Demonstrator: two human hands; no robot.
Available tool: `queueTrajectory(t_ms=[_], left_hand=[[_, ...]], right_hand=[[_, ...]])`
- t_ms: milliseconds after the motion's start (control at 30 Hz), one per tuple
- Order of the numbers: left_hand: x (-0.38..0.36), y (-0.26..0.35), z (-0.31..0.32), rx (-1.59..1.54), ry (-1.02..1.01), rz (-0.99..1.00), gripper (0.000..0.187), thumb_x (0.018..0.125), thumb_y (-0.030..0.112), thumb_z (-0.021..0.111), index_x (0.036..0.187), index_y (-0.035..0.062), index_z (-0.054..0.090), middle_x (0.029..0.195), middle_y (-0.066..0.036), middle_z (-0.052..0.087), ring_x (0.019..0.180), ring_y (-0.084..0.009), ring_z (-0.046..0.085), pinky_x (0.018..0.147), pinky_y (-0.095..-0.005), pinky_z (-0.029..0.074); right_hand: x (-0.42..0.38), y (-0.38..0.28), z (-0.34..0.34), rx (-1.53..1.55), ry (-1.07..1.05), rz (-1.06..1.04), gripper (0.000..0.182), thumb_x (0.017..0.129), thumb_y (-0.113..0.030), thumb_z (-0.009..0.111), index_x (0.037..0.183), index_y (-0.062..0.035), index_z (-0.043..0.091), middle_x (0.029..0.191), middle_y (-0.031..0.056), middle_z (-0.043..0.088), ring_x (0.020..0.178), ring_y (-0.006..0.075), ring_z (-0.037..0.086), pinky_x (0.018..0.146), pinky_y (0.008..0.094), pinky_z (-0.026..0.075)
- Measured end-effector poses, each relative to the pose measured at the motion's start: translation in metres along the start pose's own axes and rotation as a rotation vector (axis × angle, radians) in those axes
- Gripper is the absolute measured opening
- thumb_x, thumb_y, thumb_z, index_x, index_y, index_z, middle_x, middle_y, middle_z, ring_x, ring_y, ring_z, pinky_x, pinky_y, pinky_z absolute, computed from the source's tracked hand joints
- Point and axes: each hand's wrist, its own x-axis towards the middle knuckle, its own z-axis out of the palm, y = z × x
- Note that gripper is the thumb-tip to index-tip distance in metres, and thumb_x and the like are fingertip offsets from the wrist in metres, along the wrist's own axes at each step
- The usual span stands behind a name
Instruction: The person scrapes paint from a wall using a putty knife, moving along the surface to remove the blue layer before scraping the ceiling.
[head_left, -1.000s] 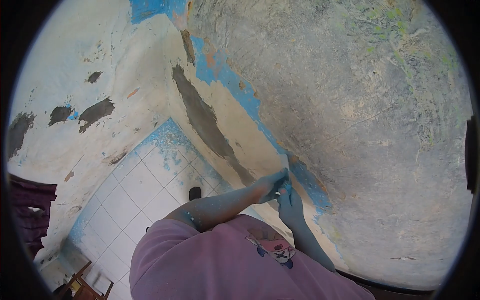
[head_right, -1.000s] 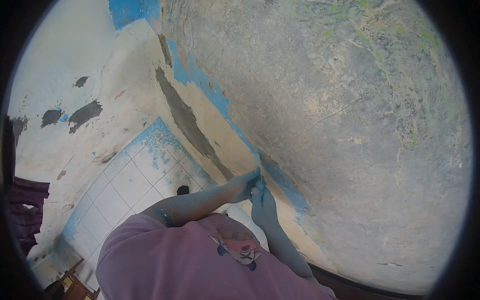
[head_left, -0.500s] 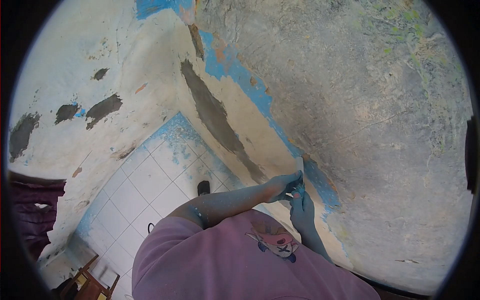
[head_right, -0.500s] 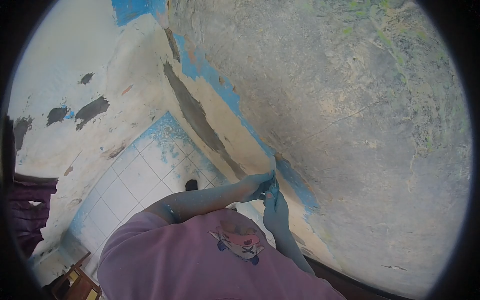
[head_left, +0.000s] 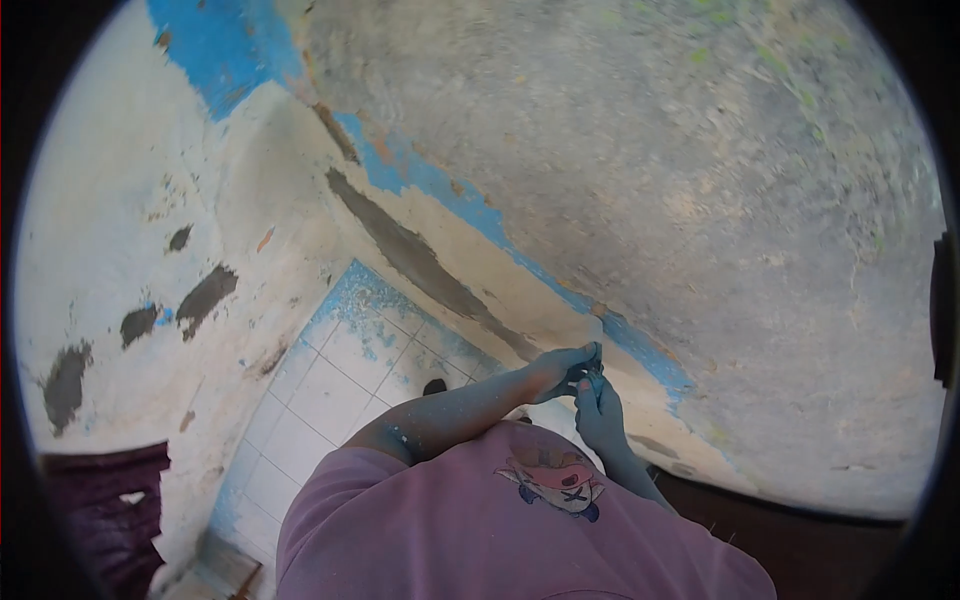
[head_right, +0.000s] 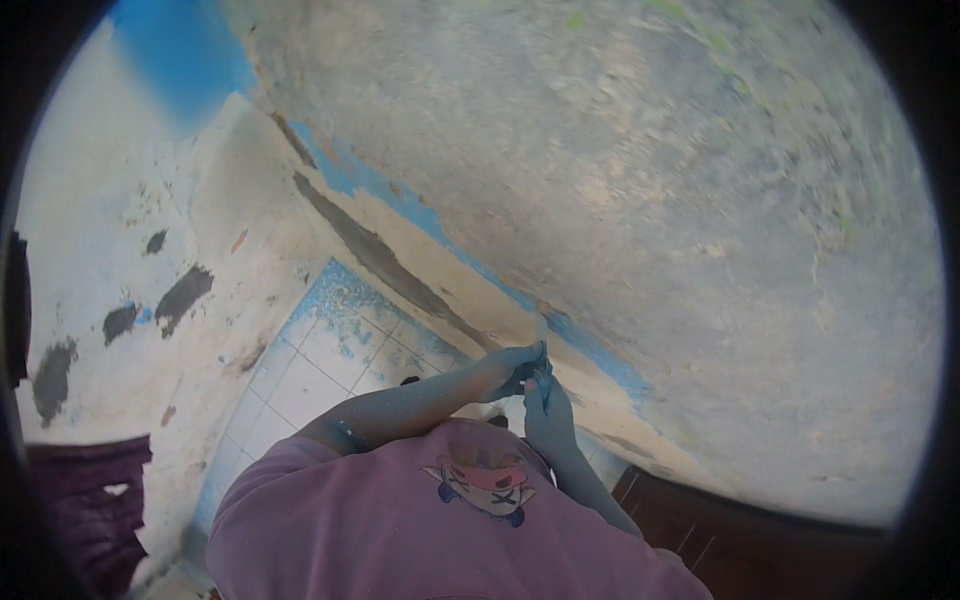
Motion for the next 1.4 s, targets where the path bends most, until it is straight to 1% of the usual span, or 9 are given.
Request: queueTrajectory(t_ms=[200, 300, 533, 667, 867, 1000, 1100, 1267, 1400], left_hand=[[-0.006, 0.002, 0.015, 0.112, 0.264, -0.014, 0.042, 0.088, 0.048, 0.05, 0.098, 0.0075, 0.056, 0.086, -0.003, 0.056, 0.081, -0.0145, 0.054, 0.074, -0.0308, 0.044], [-0.017, 0.002, 0.017, 0.45, 0.31, 0.058, 0.044, 0.089, 0.045, 0.051, 0.091, 0.0038, 0.063, 0.076, -0.003, 0.058, 0.071, -0.0119, 0.055, 0.066, -0.0229, 0.044], [-0.055, 0.008, 0.018, 0.724, 0.553, 0.189, 0.042, 0.093, 0.037, 0.046, 0.092, -0.0001, 0.065, 0.073, -0.003, 0.062, 0.065, -0.0087, 0.055, 0.057, -0.0264, 0.044], [-0.07, 0.049, 0.026, 1.109, 0.612, 0.232, 0.041, 0.094, 0.033, 0.043, 0.081, -0.0012, 0.06, 0.065, -0.005, 0.057, 0.06, -0.0099, 0.053, 0.056, -0.0263, 0.043], [-0.09, 0.127, -0.004, 1.239, 0.205, -0.143, 0.034, 0.095, 0.029, 0.039, 0.093, -0.0005, 0.056, 0.069, -0.007, 0.056, 0.063, -0.0124, 0.055, 0.058, -0.0274, 0.045], [-0.092, 0.155, -0.029, 1.459, -0.343, 0.258, 0.034, 0.092, 0.017, 0.037, 0.123, 0.0016, 0.041, 0.094, -0.011, 0.051, 0.075, -0.0101, 0.053, 0.06, -0.0269, 0.044], [-0.092, 0.181, -0.027, 1.198, -0.107, -0.443, 0.046, 0.086, 0.006, 0.034, 0.132, 0.0004, 0.034, 0.094, -0.009, 0.052, 0.074, -0.0124, 0.052, 0.063, -0.0265, 0.044], [-0.09, 0.198, -0.011, 1.07, -0.26, -0.404, 0.046, 0.089, 0.011, 0.037, 0.134, 0.0026, 0.032, 0.089, -0.007, 0.053, 0.071, -0.0111, 0.053, 0.058, -0.0253, 0.045], [-0.095, 0.202, -0.016, 1.118, -0.132, -0.608, 0.044, 0.096, 0.024, 0.039, 0.135, 0.0062, 0.032, 0.078, -0.003, 0.052, 0.061, -0.0067, 0.05, 0.049, -0.02, 0.04]], right_hand=[[-0.002, -0.013, 0.004, 0.301, -0.01, 0.267, 0.038, 0.093, -0.038, 0.045, 0.082, -0.0026, 0.053, 0.059, -0.0008, 0.047, 0.049, 0.0075, 0.043, 0.045, 0.024, 0.034], [-0.005, -0.003, 0.02, 0.542, -0.055, 0.368, 0.054, 0.095, -0.051, 0.028, 0.083, -0.0036, 0.051, 0.057, 0.0028, 0.05, 0.043, 0.011, 0.048, 0.04, 0.0247, 0.039], [0.012, -0.014, 0.056, 0.566, -0.226, 0.333, 0.067, 0.093, -0.055, 0.023, 0.071, -0.0007, 0.056, 0.058, 0.0062, 0.053, 0.048, 0.0154, 0.053, 0.045, 0.0285, 0.043], [0.031, -0.036, 0.047, 0.338, -0.472, 0.389, 0.074, 0.091, -0.059, 0.021, 0.092, 0.0036, 0.06, 0.07, 0.0107, 0.061, 0.056, 0.0192, 0.058, 0.05, 0.0287, 0.048], [0.044, -0.064, 0.095, 0.548, -0.032, 0.229, 0.065, 0.093, -0.053, 0.027, 0.122, 0.0025, 0.044, 0.112, 0.0139, 0.054, 0.094, 0.0186, 0.056, 0.079, 0.0327, 0.047], [0.064, -0.085, 0.172, 0.552, 0.433, -0.101, 0.047, 0.097, -0.036, 0.034, 0.13, -0.0024, 0.035, 0.103, 0.0087, 0.053, 0.102, 0.0154, 0.047, 0.089, 0.0321, 0.04], [0.082, -0.108, 0.181, 0.728, 0.591, -0.004, 0.042, 0.097, -0.033, 0.037, 0.12, 0.0019, 0.043, 0.093, 0.0055, 0.053, 0.089, 0.0116, 0.05, 0.079, 0.0278, 0.042], [0.094, -0.125, 0.189, 1.087, 0.99, 0.087, 0.038, 0.097, -0.035, 0.037, 0.101, 0.0013, 0.049, 0.081, 0.005, 0.054, 0.065, 0.0079, 0.051, 0.059, 0.0216, 0.043], [0.104, -0.124, 0.182, 1.089, 1.075, 0.198, 0.041, 0.096, -0.036, 0.037, 0.107, 0.0029, 0.048, 0.081, 0.0071, 0.054, 0.063, 0.011, 0.056, 0.055, 0.0237, 0.045]])
